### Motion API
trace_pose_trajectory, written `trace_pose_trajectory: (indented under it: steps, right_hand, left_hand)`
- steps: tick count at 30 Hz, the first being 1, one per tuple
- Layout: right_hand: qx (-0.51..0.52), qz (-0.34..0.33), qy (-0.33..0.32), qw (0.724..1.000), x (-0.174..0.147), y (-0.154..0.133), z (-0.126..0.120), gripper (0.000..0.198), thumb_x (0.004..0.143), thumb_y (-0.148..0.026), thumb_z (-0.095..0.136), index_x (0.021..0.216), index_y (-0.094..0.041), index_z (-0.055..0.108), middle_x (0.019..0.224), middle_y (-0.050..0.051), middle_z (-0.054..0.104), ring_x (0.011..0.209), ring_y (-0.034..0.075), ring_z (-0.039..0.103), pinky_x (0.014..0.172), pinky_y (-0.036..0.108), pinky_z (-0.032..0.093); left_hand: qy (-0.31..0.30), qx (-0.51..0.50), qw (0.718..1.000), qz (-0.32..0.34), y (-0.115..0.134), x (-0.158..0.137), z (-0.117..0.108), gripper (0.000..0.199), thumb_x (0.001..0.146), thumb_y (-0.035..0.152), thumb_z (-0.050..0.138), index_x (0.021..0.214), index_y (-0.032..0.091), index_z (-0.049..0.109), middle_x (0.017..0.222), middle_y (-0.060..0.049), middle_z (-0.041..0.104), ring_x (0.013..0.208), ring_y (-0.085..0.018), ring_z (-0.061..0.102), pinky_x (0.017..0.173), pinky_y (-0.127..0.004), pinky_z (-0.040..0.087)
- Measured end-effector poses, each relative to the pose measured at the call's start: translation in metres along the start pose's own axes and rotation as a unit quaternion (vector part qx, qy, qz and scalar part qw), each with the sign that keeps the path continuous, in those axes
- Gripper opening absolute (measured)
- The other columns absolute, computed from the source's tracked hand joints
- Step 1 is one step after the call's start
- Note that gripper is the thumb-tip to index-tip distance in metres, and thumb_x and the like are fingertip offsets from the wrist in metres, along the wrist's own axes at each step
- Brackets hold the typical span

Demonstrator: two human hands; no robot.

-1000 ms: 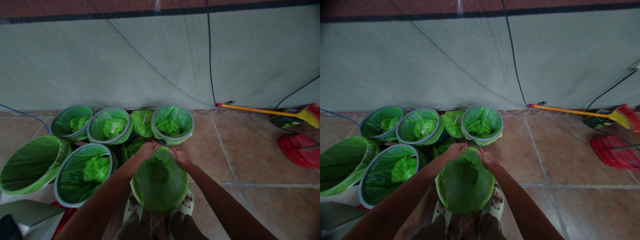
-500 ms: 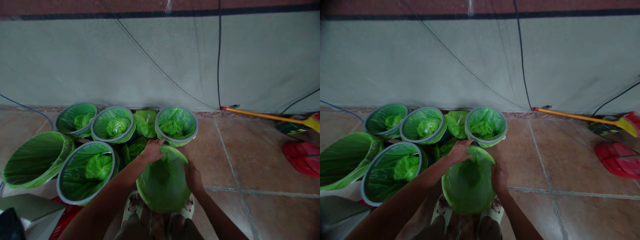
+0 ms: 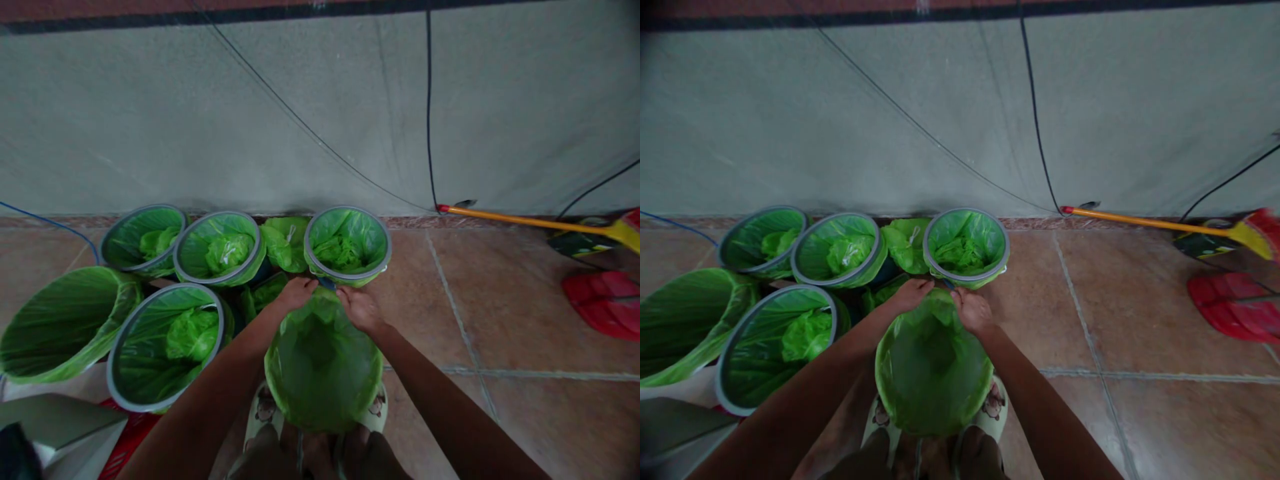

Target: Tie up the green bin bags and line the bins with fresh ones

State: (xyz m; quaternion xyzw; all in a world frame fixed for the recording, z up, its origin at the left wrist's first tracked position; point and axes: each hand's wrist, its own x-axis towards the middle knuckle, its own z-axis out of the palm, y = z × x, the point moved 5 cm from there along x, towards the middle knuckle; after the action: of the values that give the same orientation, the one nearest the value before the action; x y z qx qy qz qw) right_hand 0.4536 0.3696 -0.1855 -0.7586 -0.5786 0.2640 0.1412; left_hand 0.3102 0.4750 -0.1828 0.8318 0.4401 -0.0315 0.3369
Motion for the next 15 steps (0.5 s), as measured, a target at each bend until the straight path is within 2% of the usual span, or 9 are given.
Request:
trace_pose_trajectory:
  steps: [2, 5, 7, 12, 15]
  right_hand:
    - [-0.007, -0.029, -0.041, 0.999, 0.004, -0.002, 0.010, 0.043, 0.099, -0.039, 0.030, 0.122, -0.020, 0.062, 0.110, 0.010, 0.071, 0.099, 0.023, 0.066, 0.088, 0.032, 0.047]
    - [0.004, -0.058, -0.069, 0.996, -0.001, 0.003, 0.018, 0.041, 0.098, -0.036, 0.035, 0.130, -0.021, 0.056, 0.112, 0.010, 0.071, 0.098, 0.022, 0.066, 0.087, 0.030, 0.048]
    - [0.009, -0.059, -0.078, 0.995, -0.004, 0.008, 0.019, 0.042, 0.096, -0.033, 0.039, 0.133, -0.020, 0.053, 0.113, 0.010, 0.070, 0.099, 0.022, 0.066, 0.087, 0.030, 0.048]
    - [-0.005, -0.027, -0.068, 0.997, -0.011, 0.014, 0.020, 0.042, 0.095, -0.034, 0.040, 0.131, -0.018, 0.054, 0.105, 0.011, 0.072, 0.094, 0.023, 0.067, 0.082, 0.030, 0.048]
    - [0.004, 0.027, -0.036, 0.999, -0.027, 0.026, 0.022, 0.043, 0.096, -0.035, 0.034, 0.129, -0.015, 0.054, 0.099, 0.011, 0.072, 0.091, 0.024, 0.067, 0.082, 0.033, 0.049]
  left_hand:
    - [-0.011, 0.009, 0.999, 0.038, 0.000, -0.012, 0.006, 0.041, 0.096, 0.037, 0.036, 0.085, 0.017, 0.070, 0.082, -0.005, 0.071, 0.078, -0.016, 0.065, 0.078, -0.026, 0.049]
    - [-0.001, 0.042, 0.995, 0.094, -0.003, -0.030, 0.010, 0.032, 0.095, 0.036, 0.041, 0.100, 0.019, 0.067, 0.093, -0.005, 0.072, 0.086, -0.017, 0.066, 0.081, -0.027, 0.049]
    - [-0.003, 0.081, 0.992, 0.098, -0.007, -0.037, 0.012, 0.028, 0.093, 0.033, 0.046, 0.111, 0.020, 0.063, 0.099, -0.007, 0.071, 0.092, -0.020, 0.067, 0.085, -0.029, 0.048]
    - [-0.032, 0.179, 0.982, 0.045, -0.008, -0.037, 0.015, 0.033, 0.089, 0.024, 0.051, 0.121, 0.016, 0.056, 0.101, -0.013, 0.070, 0.098, -0.026, 0.067, 0.087, -0.036, 0.049]
    - [0.004, 0.162, 0.984, 0.072, 0.003, -0.037, 0.008, 0.052, 0.083, 0.029, 0.062, 0.132, 0.017, 0.048, 0.120, -0.014, 0.065, 0.110, -0.027, 0.062, 0.097, -0.038, 0.045]
